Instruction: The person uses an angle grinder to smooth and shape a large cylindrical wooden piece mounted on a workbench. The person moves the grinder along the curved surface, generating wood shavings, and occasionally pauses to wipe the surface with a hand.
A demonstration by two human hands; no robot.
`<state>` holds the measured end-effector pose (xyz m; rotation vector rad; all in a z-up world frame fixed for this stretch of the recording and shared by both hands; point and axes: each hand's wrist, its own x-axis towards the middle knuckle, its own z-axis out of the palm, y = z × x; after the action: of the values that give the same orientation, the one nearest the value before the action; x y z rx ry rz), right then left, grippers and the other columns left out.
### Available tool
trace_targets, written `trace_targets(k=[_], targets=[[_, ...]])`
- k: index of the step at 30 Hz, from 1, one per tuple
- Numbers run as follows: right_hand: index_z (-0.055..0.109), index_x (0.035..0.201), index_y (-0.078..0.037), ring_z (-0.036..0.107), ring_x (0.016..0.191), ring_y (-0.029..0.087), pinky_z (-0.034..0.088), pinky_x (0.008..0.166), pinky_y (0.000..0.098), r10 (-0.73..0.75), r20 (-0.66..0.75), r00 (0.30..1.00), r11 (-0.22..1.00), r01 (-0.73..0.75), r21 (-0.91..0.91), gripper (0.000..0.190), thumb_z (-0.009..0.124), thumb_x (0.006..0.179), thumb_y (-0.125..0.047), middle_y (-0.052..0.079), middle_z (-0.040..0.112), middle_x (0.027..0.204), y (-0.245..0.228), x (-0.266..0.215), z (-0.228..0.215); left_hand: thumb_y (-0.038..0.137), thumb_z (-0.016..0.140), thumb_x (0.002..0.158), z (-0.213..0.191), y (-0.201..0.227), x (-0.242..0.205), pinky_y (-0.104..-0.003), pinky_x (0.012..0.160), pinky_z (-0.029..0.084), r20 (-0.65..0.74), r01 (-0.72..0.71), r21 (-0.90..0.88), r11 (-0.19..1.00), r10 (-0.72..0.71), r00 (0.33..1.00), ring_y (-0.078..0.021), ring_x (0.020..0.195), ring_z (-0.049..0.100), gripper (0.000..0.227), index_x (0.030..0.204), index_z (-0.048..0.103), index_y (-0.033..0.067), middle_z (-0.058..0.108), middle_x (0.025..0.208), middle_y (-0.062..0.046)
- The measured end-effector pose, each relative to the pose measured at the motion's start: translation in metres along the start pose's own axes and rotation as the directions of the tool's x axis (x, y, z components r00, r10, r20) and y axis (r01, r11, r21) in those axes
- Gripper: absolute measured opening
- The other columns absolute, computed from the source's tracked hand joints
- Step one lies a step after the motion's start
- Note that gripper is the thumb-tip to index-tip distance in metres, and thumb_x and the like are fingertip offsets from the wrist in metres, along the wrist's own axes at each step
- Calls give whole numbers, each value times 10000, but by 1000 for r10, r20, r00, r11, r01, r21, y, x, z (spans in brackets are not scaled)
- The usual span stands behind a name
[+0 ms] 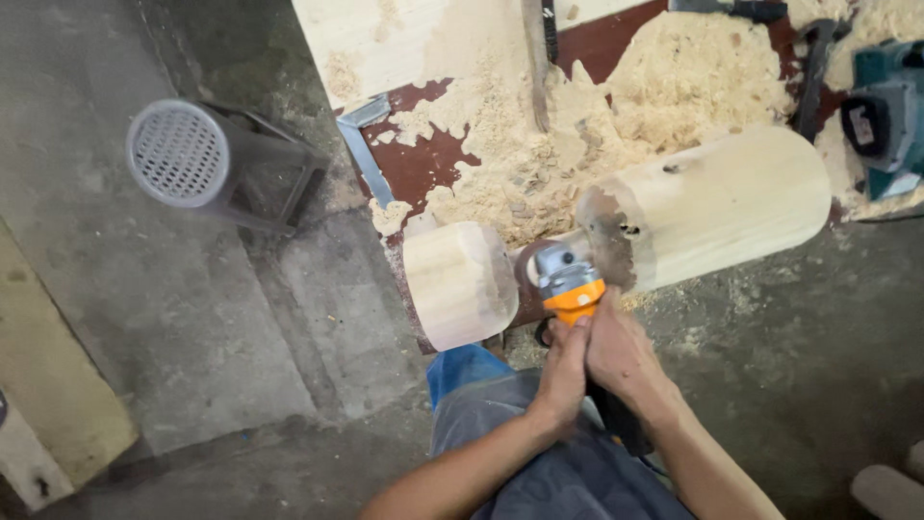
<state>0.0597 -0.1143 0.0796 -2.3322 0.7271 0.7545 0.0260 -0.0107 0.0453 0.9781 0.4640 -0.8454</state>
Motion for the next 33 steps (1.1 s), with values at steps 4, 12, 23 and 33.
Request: trace_targets(k=[4, 12, 23, 33], targets=[[435, 1229, 67, 667, 985, 542, 516, 856, 585, 6, 0, 1000, 1000, -6, -1, 702, 671, 875, -491, 365, 684, 990, 8, -3, 5, 472, 439, 1055, -3, -9, 3, -318, 1123, 367, 72, 32, -86, 996, -26, 997, -194, 1297, 517, 607, 1447, 516, 16, 580, 1392, -87], [319, 1340, 91, 662, 987, 537, 506, 869, 589, 53, -15, 999, 998, -52, 18, 829, 663, 866, -496, 360, 682, 978, 13, -5, 5, 407, 418, 1055, -6, -19, 8, -299, 1167, 311, 43, -66, 53, 996, 63, 997, -182, 1371, 470, 585, 1498, 431, 26, 531, 1476, -79], [420, 1177, 61, 679, 958, 512, 527, 833, 574, 20, -72, 997, 994, -12, 105, 691, 691, 862, -492, 326, 691, 972, 17, -1, 9, 411, 428, 1067, -12, -25, 19, -321, 1167, 298, 48, -45, 149, 988, 38, 998, -207, 1366, 452, 605, 1486, 444, -26, 520, 1472, -126], [361, 1247, 98, 692, 915, 510, 536, 804, 573, -62, -59, 996, 984, 71, 161, 697, 636, 913, -448, 327, 696, 923, 26, 2, 11, 417, 444, 1048, -7, -27, 15, -326, 1158, 320, -30, -61, 94, 994, 64, 997, -178, 1322, 480, 593, 1477, 466, 7, 550, 1439, -78]])
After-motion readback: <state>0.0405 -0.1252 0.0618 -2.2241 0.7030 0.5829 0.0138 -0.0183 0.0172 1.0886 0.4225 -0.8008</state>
